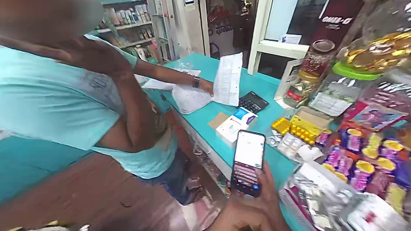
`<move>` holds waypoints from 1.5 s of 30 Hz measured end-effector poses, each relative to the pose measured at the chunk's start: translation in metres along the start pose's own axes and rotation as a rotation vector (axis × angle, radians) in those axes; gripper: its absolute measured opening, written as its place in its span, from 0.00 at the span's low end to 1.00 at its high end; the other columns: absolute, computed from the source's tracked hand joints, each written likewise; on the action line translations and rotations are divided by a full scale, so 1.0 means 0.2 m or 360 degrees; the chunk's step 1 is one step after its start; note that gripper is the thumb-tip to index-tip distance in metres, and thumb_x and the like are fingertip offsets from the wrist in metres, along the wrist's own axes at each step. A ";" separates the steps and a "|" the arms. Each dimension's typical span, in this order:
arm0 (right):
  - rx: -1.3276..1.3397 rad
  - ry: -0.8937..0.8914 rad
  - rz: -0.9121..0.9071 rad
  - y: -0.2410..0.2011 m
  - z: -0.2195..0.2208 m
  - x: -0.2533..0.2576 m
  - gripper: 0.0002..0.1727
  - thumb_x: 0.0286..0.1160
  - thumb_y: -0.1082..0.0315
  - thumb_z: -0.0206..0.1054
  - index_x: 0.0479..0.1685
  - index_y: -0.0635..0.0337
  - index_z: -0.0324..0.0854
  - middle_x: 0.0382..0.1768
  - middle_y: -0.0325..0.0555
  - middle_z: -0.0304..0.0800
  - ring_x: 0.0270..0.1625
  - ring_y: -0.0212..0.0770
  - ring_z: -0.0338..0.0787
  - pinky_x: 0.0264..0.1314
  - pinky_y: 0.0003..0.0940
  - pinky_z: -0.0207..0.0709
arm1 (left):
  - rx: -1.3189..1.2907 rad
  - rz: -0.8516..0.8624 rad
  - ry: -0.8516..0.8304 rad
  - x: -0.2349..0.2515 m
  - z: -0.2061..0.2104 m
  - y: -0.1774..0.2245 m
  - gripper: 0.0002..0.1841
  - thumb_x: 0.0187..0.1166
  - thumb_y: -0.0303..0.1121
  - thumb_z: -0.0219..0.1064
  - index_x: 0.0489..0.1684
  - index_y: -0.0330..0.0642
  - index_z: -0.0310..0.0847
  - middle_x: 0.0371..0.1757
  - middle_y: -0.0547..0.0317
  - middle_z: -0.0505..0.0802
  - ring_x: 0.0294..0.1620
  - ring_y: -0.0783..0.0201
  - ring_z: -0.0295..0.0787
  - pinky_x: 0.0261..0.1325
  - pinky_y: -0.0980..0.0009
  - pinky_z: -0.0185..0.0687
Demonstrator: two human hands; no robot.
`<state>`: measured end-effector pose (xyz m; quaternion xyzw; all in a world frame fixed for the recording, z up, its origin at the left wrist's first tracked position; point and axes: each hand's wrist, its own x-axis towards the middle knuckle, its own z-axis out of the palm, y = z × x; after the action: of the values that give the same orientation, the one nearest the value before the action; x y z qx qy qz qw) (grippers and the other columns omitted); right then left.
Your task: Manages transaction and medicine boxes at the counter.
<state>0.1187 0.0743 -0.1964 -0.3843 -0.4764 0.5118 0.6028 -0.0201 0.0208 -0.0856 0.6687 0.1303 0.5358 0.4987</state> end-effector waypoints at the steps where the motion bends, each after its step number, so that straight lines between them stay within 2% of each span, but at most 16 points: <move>1: 0.0005 0.0019 0.0000 0.02 0.04 0.00 0.26 0.83 0.64 0.49 0.76 0.71 0.60 0.56 0.34 0.89 0.53 0.20 0.90 0.59 0.22 0.87 | 0.0210 -0.0039 0.0157 -0.05 -0.05 -0.05 0.14 0.79 0.40 0.72 0.29 0.39 0.85 0.33 0.66 0.91 0.42 0.82 0.86 0.50 0.83 0.81; 2: 0.0001 0.0049 0.0002 0.03 0.03 0.01 0.25 0.82 0.64 0.49 0.74 0.68 0.62 0.54 0.32 0.89 0.52 0.20 0.90 0.59 0.22 0.86 | 0.0388 -0.0060 0.0317 -0.10 -0.08 -0.13 0.13 0.80 0.40 0.70 0.31 0.41 0.86 0.34 0.68 0.92 0.43 0.84 0.87 0.50 0.84 0.83; 4: 0.0030 0.0066 0.0004 0.03 -0.02 0.01 0.27 0.82 0.61 0.49 0.76 0.67 0.63 0.55 0.35 0.90 0.54 0.24 0.91 0.60 0.26 0.87 | 0.0652 -0.0110 0.0563 -0.17 -0.14 -0.31 0.11 0.85 0.42 0.64 0.39 0.46 0.86 0.38 0.72 0.93 0.41 0.84 0.89 0.48 0.83 0.86; 6: 0.0137 0.0007 0.0013 0.04 -0.04 0.01 0.27 0.82 0.59 0.49 0.75 0.66 0.61 0.55 0.37 0.90 0.54 0.28 0.92 0.59 0.29 0.89 | 0.0727 -0.0193 0.0771 -0.22 -0.20 -0.41 0.08 0.86 0.39 0.62 0.42 0.49 0.86 0.36 0.75 0.94 0.37 0.82 0.91 0.45 0.81 0.89; 9: 0.0287 -0.0033 0.0099 0.04 -0.02 0.01 0.25 0.81 0.59 0.49 0.74 0.61 0.62 0.53 0.37 0.92 0.50 0.32 0.95 0.48 0.32 0.92 | 0.0733 -0.0260 0.0891 -0.26 -0.27 -0.48 0.07 0.86 0.30 0.60 0.45 0.41 0.85 0.35 0.71 0.96 0.35 0.78 0.93 0.43 0.79 0.90; 11: 0.0287 0.0001 0.0113 0.04 -0.02 0.01 0.23 0.83 0.58 0.48 0.71 0.60 0.64 0.51 0.37 0.93 0.48 0.32 0.96 0.43 0.32 0.93 | 0.0771 -0.0269 0.0890 -0.25 -0.28 -0.50 0.09 0.85 0.27 0.59 0.50 0.35 0.84 0.40 0.67 0.97 0.41 0.77 0.94 0.48 0.79 0.90; 14: 0.0268 0.0025 0.0119 0.03 -0.01 0.02 0.23 0.84 0.57 0.48 0.71 0.60 0.64 0.51 0.37 0.92 0.50 0.30 0.94 0.49 0.29 0.91 | 0.0847 -0.0266 0.0828 -0.24 -0.29 -0.51 0.13 0.85 0.27 0.59 0.59 0.29 0.83 0.52 0.57 0.96 0.51 0.73 0.93 0.57 0.76 0.89; 15: 0.0261 0.0056 0.0128 0.03 0.00 0.02 0.22 0.84 0.57 0.48 0.70 0.59 0.65 0.50 0.37 0.93 0.49 0.30 0.95 0.47 0.29 0.92 | 0.0846 -0.0294 0.0800 -0.24 -0.29 -0.51 0.15 0.85 0.28 0.60 0.61 0.28 0.82 0.55 0.55 0.95 0.53 0.71 0.93 0.58 0.75 0.88; 18: 0.0219 0.0066 0.0132 0.01 -0.01 0.01 0.22 0.85 0.57 0.47 0.71 0.60 0.65 0.51 0.36 0.91 0.51 0.28 0.93 0.54 0.27 0.89 | 0.0753 -0.0389 0.0703 -0.25 -0.28 -0.52 0.19 0.85 0.32 0.61 0.68 0.28 0.80 0.61 0.50 0.93 0.60 0.66 0.92 0.63 0.70 0.89; 22: 0.0176 0.0105 0.0152 0.01 0.00 0.01 0.22 0.85 0.58 0.46 0.71 0.61 0.65 0.50 0.36 0.91 0.51 0.28 0.93 0.55 0.27 0.89 | 0.0738 -0.0427 0.0590 -0.25 -0.28 -0.51 0.24 0.85 0.36 0.62 0.74 0.27 0.75 0.66 0.48 0.91 0.65 0.66 0.89 0.68 0.70 0.85; 27: 0.0088 0.0140 0.0145 -0.01 0.01 0.01 0.21 0.86 0.62 0.44 0.70 0.61 0.67 0.50 0.33 0.91 0.51 0.26 0.93 0.54 0.24 0.89 | 0.0713 -0.0448 0.0494 -0.25 -0.28 -0.49 0.26 0.85 0.36 0.63 0.78 0.27 0.72 0.69 0.45 0.89 0.67 0.63 0.89 0.69 0.66 0.86; 34: 0.0176 0.0121 0.0100 0.01 0.00 0.01 0.19 0.86 0.58 0.46 0.69 0.55 0.68 0.48 0.30 0.93 0.48 0.26 0.94 0.51 0.24 0.90 | 0.0691 -0.0467 0.0431 -0.25 -0.27 -0.48 0.29 0.84 0.34 0.65 0.81 0.27 0.69 0.69 0.44 0.89 0.64 0.63 0.90 0.66 0.67 0.87; 38: 0.0193 0.0133 0.0112 0.01 0.00 0.01 0.19 0.85 0.57 0.47 0.67 0.55 0.68 0.48 0.29 0.93 0.49 0.25 0.94 0.52 0.24 0.90 | 0.0655 -0.0464 0.0414 -0.25 -0.28 -0.48 0.29 0.82 0.30 0.65 0.81 0.25 0.68 0.70 0.42 0.88 0.66 0.63 0.89 0.67 0.67 0.87; 42: 0.0213 0.0129 0.0153 0.01 0.00 0.01 0.22 0.87 0.55 0.46 0.72 0.56 0.66 0.52 0.31 0.93 0.52 0.27 0.94 0.52 0.27 0.91 | 0.0318 -0.0547 0.0385 -0.24 -0.28 -0.46 0.31 0.77 0.19 0.60 0.83 0.20 0.60 0.76 0.39 0.82 0.70 0.62 0.87 0.71 0.66 0.85; 45: 0.0261 0.0101 0.0178 0.01 -0.01 0.01 0.23 0.86 0.55 0.48 0.72 0.56 0.66 0.53 0.31 0.93 0.53 0.29 0.94 0.53 0.29 0.91 | 0.0047 -0.0642 0.0370 -0.23 -0.29 -0.45 0.35 0.77 0.21 0.60 0.87 0.22 0.51 0.80 0.42 0.78 0.69 0.64 0.87 0.65 0.67 0.88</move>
<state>0.1194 0.0774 -0.1977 -0.3757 -0.3913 0.5696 0.6175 -0.0553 0.0600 -0.1891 0.5702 0.3257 0.4968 0.5674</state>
